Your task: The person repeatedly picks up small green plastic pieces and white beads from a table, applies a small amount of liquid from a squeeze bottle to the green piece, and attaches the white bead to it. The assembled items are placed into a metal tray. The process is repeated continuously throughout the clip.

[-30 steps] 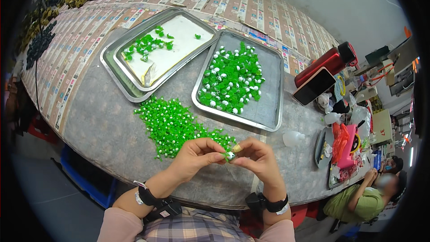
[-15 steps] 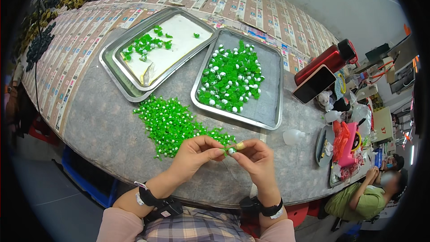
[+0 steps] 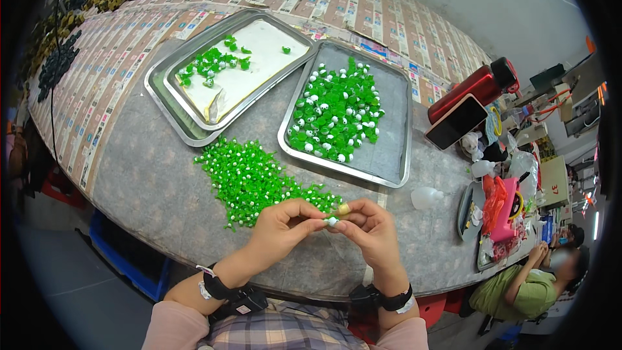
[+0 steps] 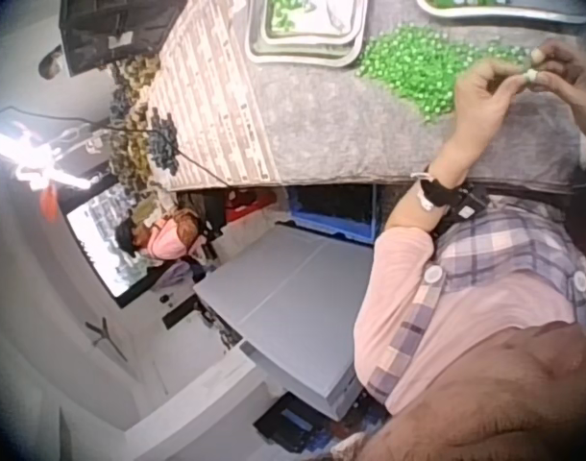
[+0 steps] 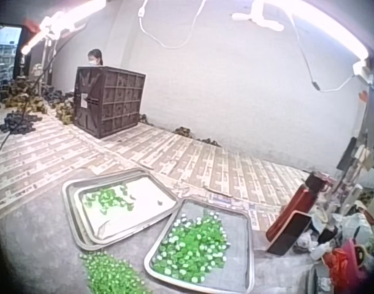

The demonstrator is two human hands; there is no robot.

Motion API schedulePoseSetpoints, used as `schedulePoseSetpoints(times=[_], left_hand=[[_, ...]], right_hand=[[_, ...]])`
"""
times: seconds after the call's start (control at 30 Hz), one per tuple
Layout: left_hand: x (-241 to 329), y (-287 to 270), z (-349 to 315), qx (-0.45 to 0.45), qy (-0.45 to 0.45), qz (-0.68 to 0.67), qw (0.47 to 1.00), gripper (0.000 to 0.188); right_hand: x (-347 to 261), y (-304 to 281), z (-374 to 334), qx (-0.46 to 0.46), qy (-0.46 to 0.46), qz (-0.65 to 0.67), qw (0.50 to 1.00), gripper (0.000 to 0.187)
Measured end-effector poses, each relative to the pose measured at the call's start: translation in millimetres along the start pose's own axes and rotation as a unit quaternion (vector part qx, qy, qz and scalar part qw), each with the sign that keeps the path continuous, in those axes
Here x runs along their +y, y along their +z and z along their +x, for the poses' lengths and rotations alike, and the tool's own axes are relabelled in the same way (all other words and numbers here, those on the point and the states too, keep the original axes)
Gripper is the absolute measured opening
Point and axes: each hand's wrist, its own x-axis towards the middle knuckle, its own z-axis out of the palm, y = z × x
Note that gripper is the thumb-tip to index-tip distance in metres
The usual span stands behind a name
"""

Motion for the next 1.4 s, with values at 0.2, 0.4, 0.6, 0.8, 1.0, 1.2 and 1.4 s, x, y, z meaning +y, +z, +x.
schedulePoseSetpoints(times=[0.2,0.4,0.6,0.8,1.0,1.2,1.4], left_hand=[[8,5,0,-0.001,0.191,0.274,0.942,0.010],[2,5,0,0.002,0.246,0.327,0.912,0.009],[1,5,-2,-0.004,0.213,0.346,0.914,0.010],[24,-19,11,0.099,0.049,0.068,0.992,0.010],[67,-76,40,0.364,0.310,0.215,0.851,0.025],[39,-38,20,0.148,0.153,0.080,0.974,0.022],[20,5,9,-0.012,0.072,0.261,0.963,0.020]], right_hand=[[6,-14,-3,-0.022,0.022,-0.049,0.998,0.023],[16,-18,-2,-0.034,0.036,-0.006,0.999,0.022],[23,-16,-5,-0.013,0.024,0.001,1.000,0.021],[3,-25,11,0.121,-0.151,-0.207,0.959,0.018],[0,-38,22,0.093,-0.091,-0.457,0.880,0.013],[8,-33,30,0.062,-0.099,-0.561,0.820,0.010],[-2,-25,19,0.045,-0.179,-0.556,0.810,0.011]])
